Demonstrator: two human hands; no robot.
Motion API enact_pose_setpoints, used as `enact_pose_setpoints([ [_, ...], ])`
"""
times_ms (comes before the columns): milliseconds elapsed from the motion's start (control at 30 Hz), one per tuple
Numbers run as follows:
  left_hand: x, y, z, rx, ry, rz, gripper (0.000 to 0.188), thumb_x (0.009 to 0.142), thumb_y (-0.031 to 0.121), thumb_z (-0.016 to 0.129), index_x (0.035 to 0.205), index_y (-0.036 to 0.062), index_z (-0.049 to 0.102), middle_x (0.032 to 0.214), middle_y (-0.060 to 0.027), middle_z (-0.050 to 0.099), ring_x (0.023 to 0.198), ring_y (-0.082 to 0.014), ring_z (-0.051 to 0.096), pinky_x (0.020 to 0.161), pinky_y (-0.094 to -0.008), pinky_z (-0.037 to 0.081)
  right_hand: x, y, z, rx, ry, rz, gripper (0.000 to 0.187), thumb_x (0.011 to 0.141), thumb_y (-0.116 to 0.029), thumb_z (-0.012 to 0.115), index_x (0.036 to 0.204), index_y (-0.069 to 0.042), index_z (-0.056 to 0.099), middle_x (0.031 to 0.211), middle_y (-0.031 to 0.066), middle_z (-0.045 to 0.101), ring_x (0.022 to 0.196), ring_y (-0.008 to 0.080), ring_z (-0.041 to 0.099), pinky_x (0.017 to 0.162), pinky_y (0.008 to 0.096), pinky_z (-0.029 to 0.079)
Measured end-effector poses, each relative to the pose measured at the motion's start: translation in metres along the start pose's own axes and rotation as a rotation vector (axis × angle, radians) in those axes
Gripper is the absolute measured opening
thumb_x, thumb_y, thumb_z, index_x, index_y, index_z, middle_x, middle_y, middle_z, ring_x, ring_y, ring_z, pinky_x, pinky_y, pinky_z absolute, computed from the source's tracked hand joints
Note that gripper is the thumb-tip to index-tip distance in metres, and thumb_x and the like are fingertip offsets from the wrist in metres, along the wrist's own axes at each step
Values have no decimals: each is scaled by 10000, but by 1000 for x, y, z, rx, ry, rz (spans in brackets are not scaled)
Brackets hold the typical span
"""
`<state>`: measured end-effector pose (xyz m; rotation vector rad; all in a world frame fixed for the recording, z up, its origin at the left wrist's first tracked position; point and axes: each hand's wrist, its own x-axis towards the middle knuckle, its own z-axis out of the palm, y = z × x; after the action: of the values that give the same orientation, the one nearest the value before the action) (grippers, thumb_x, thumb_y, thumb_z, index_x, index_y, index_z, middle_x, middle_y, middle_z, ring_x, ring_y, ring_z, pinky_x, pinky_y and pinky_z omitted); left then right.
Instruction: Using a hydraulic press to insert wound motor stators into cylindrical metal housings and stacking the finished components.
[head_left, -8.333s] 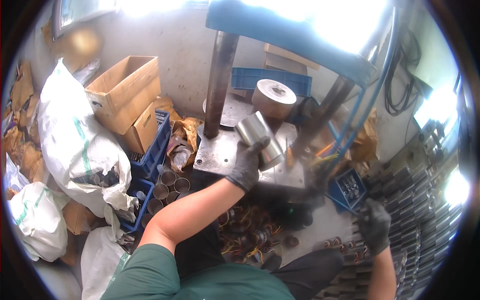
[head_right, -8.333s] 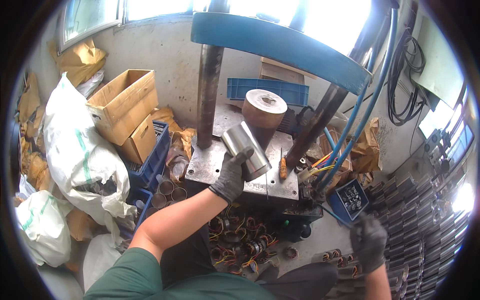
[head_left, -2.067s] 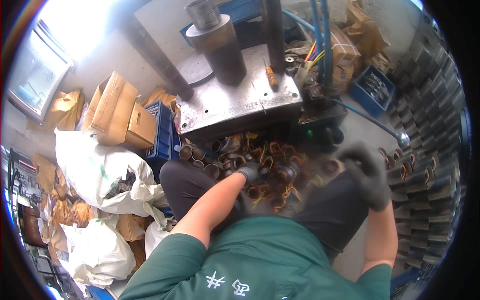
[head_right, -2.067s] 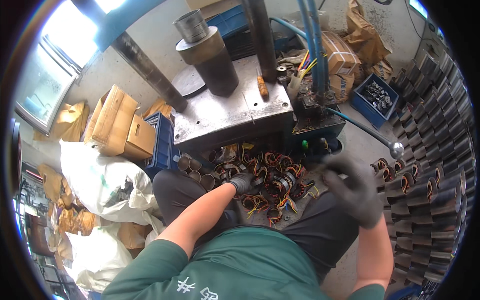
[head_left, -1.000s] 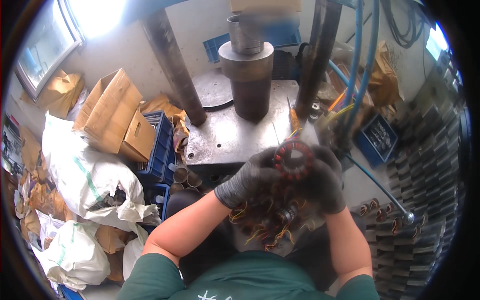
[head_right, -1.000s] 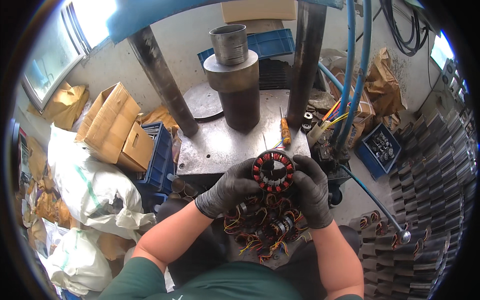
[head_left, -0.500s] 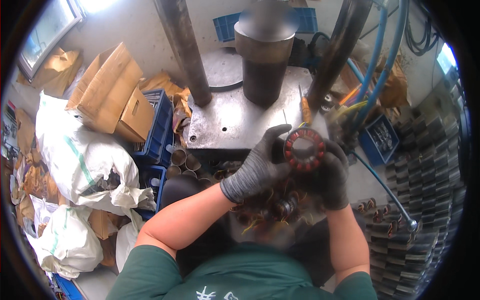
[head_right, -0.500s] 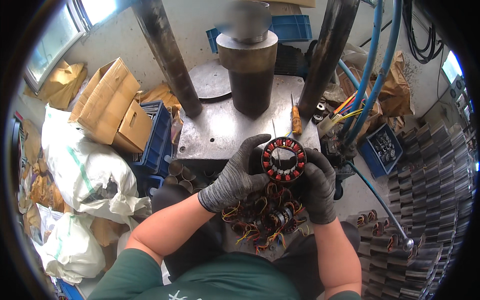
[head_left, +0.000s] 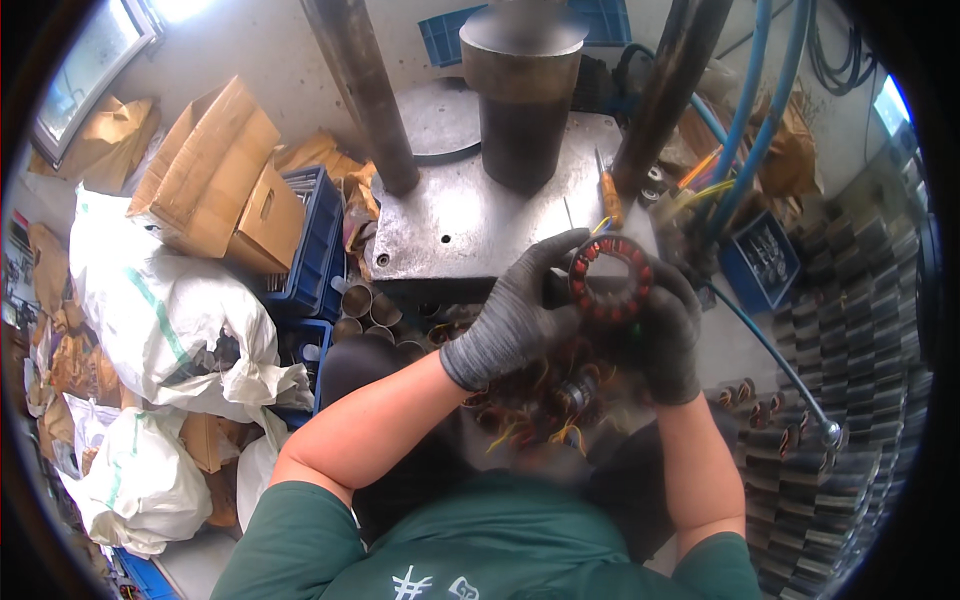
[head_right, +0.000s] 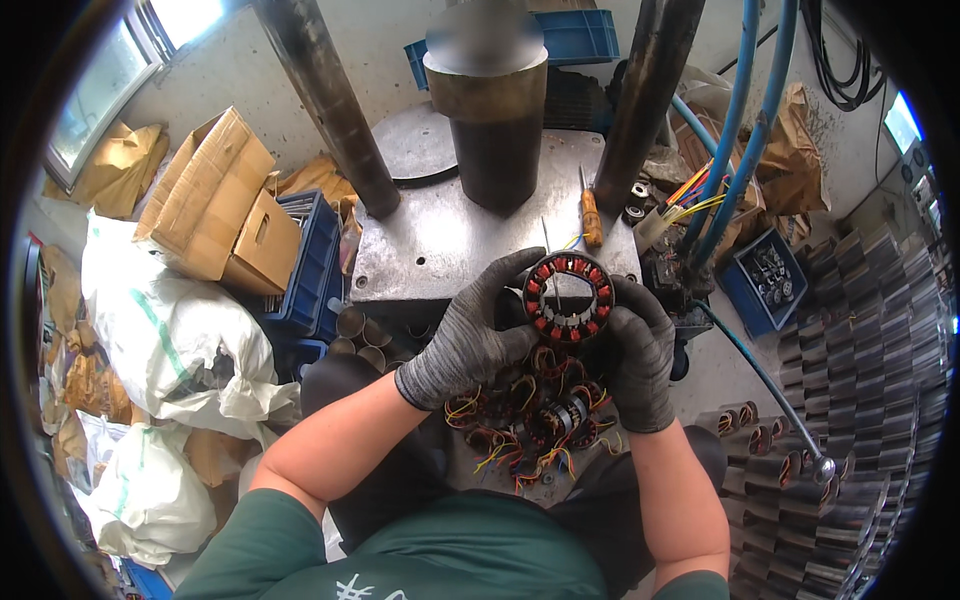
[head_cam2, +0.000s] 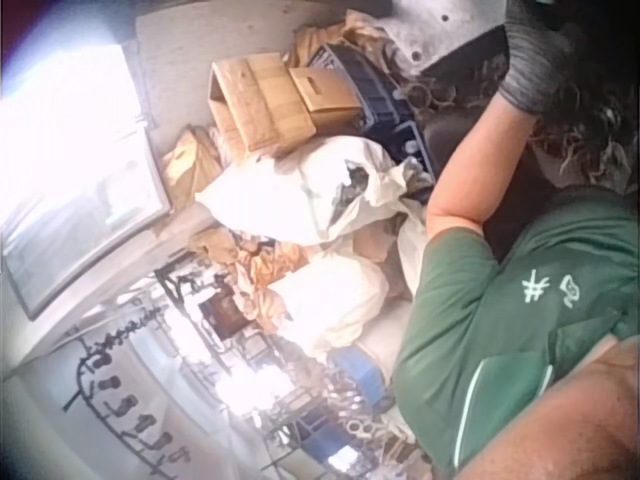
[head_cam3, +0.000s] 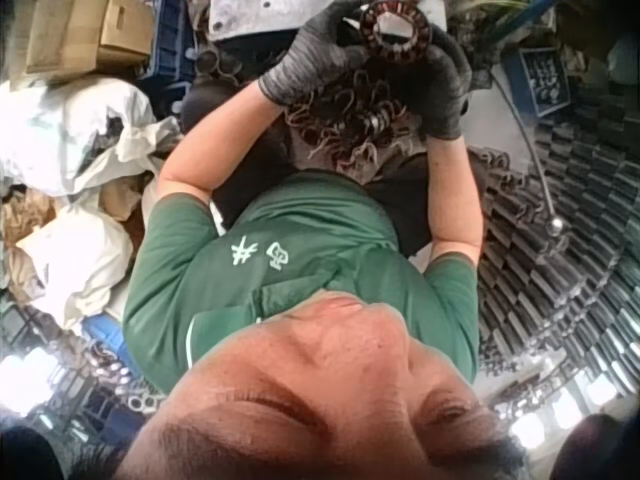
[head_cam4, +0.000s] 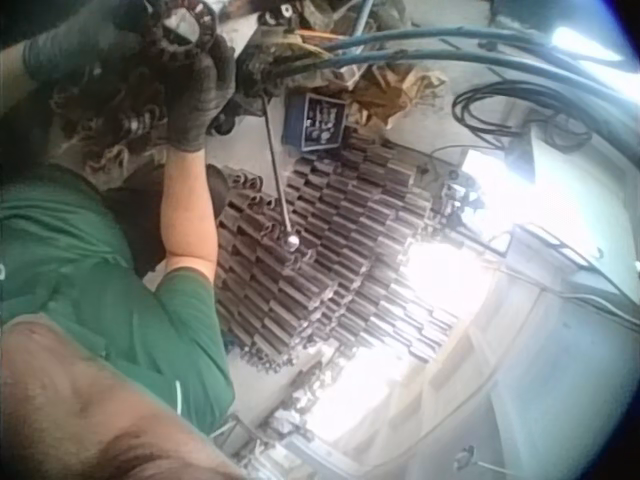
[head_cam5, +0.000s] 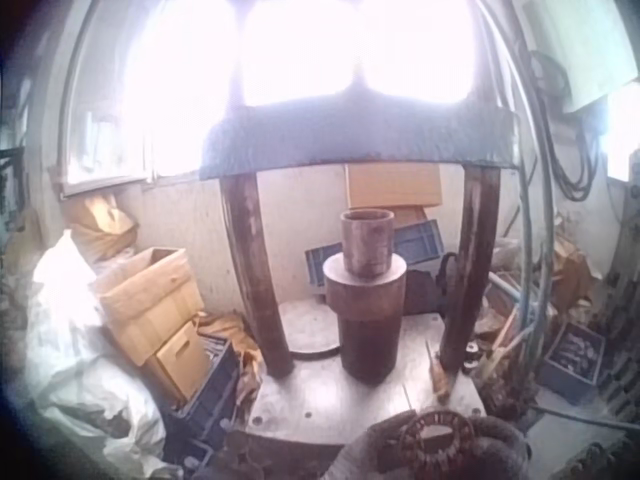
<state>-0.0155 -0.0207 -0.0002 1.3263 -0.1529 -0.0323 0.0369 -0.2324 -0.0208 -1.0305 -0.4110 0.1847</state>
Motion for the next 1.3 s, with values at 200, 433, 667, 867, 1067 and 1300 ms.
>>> enact_pose_setpoints([
  [200, -3, -1, 0, 141, 43, -38, 866, 817, -41, 708, 1597, 31, 340, 1348, -99, 575, 1101, -142, 641, 968, -306, 543, -1, -3, 3, -447, -23, -123, 457, 943, -205, 687, 1324, 38, 615, 1192, 147, 719, 1079, 241, 716, 941, 397, 609],
  [433, -2, -7, 3, 468, 123, 125, 914, 773, -27, 736, 1597, 47, 350, 1323, -113, 470, 1015, -156, 644, 920, -296, 551, 2, 1, -7, 131, 32, 174, 461, 936, -174, 701, 1336, 34, 606, 1195, 153, 713, 1075, 248, 715, 943, 410, 612],
  [667, -3, -10, 10, 714, 174, 383, 1069, 672, 36, 889, 1587, 78, 338, 1432, -181, 413, 1241, -301, 553, 1077, -400, 521, -3, 0, -1, 177, 21, 169, 418, 942, -110, 715, 1329, 14, 616, 1200, 140, 709, 1065, 241, 715, 932, 397, 608],
  [867, 13, -15, -8, 326, 291, 321, 933, 728, 165, 883, 1519, 103, 392, 1331, -126, 512, 1163, -258, 597, 1013, -372, 543, 5, -7, 11, -548, -236, -362, 385, 954, -44, 700, 1332, -51, 628, 1312, 147, 651, 1114, 215, 687, 960, 358, 562],
  [1067, 16, 3, -44, -336, 167, 46, 619, 885, 348, 772, 1408, 142, 513, 1187, -25, 619, 1080, -177, 635, 871, -333, 561, 29, 20, -15, -1195, -169, -474, 403, 847, 53, 640, 1215, -98, 699, 1235, 179, 655, 1114, 376, 647, 950, 450, 537],
  [1300, 16, 2, -50, -897, 105, -18, 695, 897, 718, 600, 1354, 195, 592, 1228, -80, 652, 1027, -233, 640, 812, -404, 554, 40, 65, -31, -1711, -322, -588, 409, 787, -91, 733, 1180, -202, 716, 1271, 113, 654, 1211, 365, 554, 1047, 486, 441],
])
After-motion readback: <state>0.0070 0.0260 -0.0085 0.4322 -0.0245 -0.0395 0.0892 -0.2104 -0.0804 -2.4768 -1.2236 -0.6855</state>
